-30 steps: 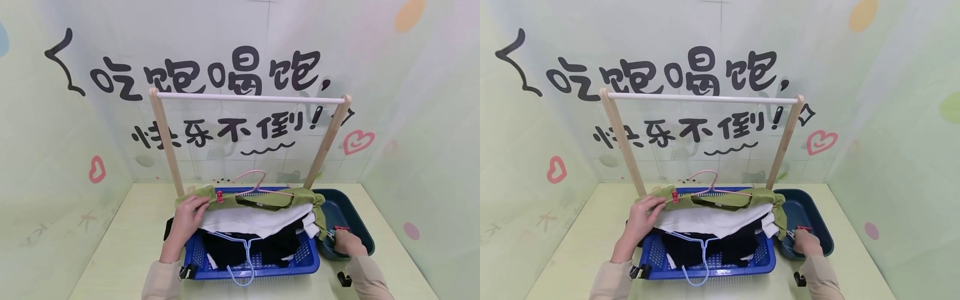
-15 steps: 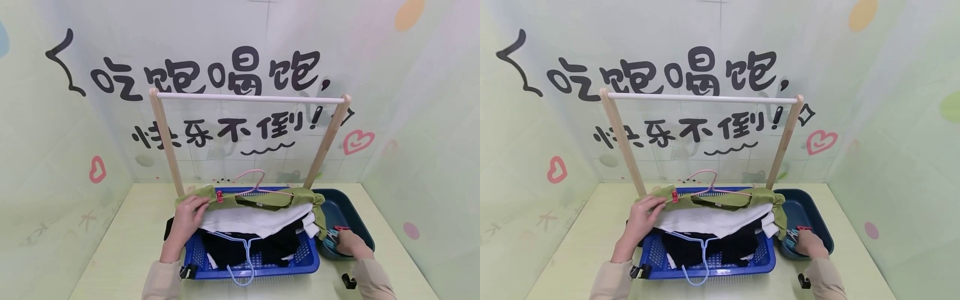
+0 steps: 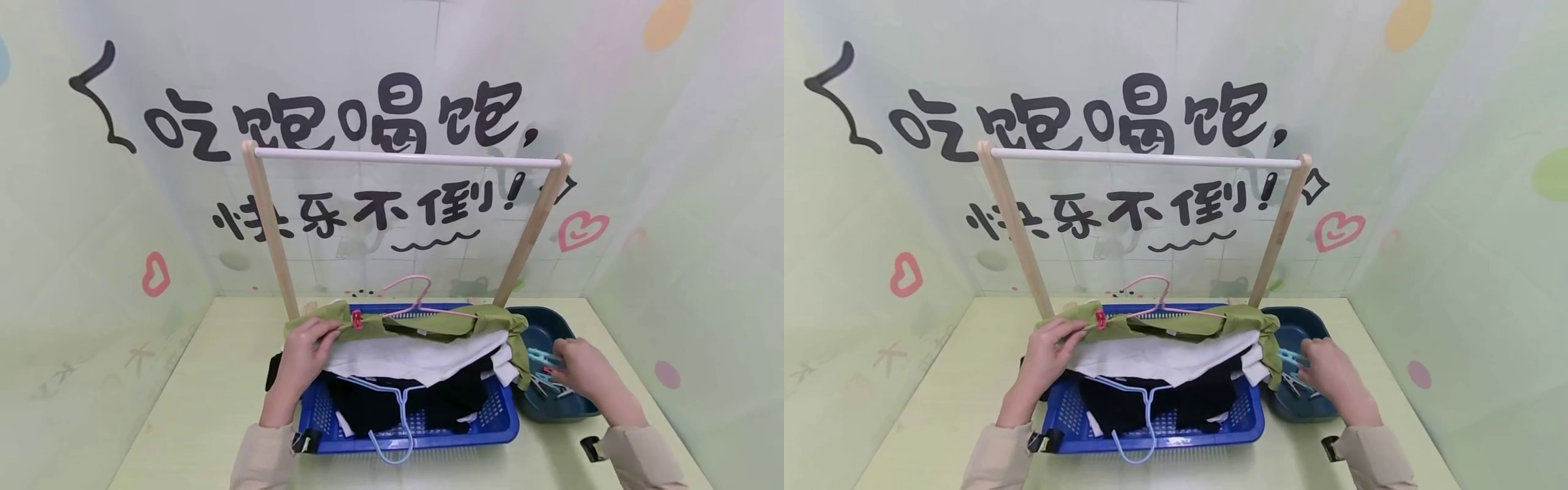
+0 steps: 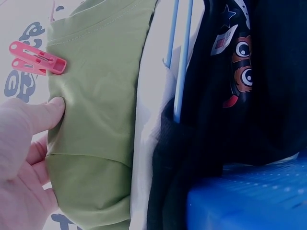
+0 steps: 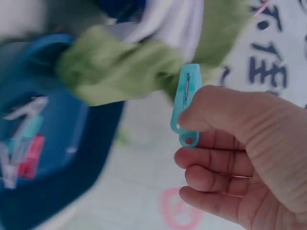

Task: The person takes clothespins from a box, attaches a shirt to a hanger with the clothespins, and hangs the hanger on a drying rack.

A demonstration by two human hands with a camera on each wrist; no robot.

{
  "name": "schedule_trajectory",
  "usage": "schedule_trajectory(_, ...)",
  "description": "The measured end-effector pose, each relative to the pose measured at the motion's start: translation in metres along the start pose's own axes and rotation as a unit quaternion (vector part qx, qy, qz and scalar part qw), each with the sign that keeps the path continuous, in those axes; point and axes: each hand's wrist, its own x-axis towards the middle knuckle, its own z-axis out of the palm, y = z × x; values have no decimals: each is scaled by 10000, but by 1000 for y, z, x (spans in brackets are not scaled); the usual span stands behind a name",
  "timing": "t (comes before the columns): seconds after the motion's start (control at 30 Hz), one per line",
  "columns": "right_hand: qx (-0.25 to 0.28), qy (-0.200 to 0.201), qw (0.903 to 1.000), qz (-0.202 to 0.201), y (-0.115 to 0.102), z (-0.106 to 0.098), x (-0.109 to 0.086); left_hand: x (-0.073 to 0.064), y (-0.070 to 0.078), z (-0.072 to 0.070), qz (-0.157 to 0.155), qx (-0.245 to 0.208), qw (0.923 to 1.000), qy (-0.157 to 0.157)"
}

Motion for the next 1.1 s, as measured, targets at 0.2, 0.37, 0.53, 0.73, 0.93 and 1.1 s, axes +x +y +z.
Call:
schedule_trajectory(0.2,-855,354,9944,-507,-25,-28,29,0,0,-2,10,36,10000,-10)
schedule_trajectory(0.37,-1837,599,9753,-1074,-40,-36,56,0,-1,-2,84,2,10000,2)
schedule_trajectory(0.53,-2466,487,9570,-1451,-50,-35,74,0,-1,-1,150,-37,9999,-14)
schedule_trajectory(0.73,-2459,272,9528,-1761,-57,-31,85,-1,-2,-1,129,11,9999,-97)
schedule_trajectory(0.93,-2335,29,9565,-1749,-66,-27,94,1,-1,-3,173,28,9998,-58)
schedule_trajectory(1.1,-2739,-36,9460,-1733,-71,-25,97,0,-1,-2,202,-19,9998,-68)
